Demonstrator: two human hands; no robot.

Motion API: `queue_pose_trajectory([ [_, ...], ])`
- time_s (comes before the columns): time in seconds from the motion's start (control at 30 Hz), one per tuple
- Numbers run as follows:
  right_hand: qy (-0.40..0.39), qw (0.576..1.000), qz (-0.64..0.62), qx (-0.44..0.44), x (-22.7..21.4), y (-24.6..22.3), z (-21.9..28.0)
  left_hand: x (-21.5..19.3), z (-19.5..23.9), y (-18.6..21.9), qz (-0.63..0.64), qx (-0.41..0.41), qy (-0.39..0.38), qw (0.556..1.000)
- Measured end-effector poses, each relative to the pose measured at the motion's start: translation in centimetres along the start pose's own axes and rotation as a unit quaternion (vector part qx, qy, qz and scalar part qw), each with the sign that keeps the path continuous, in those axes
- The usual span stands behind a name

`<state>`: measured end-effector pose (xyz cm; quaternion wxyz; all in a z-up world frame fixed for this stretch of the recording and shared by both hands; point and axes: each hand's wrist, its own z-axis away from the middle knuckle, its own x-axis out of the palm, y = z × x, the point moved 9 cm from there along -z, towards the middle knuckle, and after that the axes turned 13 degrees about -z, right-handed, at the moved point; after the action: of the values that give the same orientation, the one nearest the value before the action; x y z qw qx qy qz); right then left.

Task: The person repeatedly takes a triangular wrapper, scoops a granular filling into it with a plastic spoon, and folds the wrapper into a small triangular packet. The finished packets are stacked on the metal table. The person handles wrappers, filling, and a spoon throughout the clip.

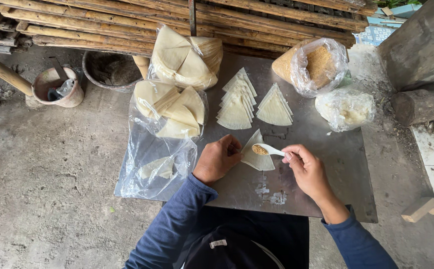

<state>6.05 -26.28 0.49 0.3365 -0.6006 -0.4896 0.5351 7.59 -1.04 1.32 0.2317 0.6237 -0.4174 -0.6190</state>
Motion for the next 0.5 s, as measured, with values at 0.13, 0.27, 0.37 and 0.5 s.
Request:
queue_pose_trajectory([
  [0.13,-0.001,0.983,0.129,-0.13,0.8,-3.9,0.5,0.0,0.0,0.2,-0.018,-0.002,0.007,1.0],
  [0.27,-0.018,0.946,0.218,-0.241,1.9,-6.3,1.1,-0.1,0.1,0.4,-0.036,-0.004,0.012,0.999],
  [0.37,-0.016,0.93,0.252,-0.268,2.1,-6.9,1.6,-0.2,0.1,0.6,-0.043,-0.003,0.02,0.999],
  [0.5,-0.006,0.916,0.29,-0.279,2.3,-7.1,1.9,-0.1,0.1,0.7,-0.057,-0.008,0.016,0.998],
])
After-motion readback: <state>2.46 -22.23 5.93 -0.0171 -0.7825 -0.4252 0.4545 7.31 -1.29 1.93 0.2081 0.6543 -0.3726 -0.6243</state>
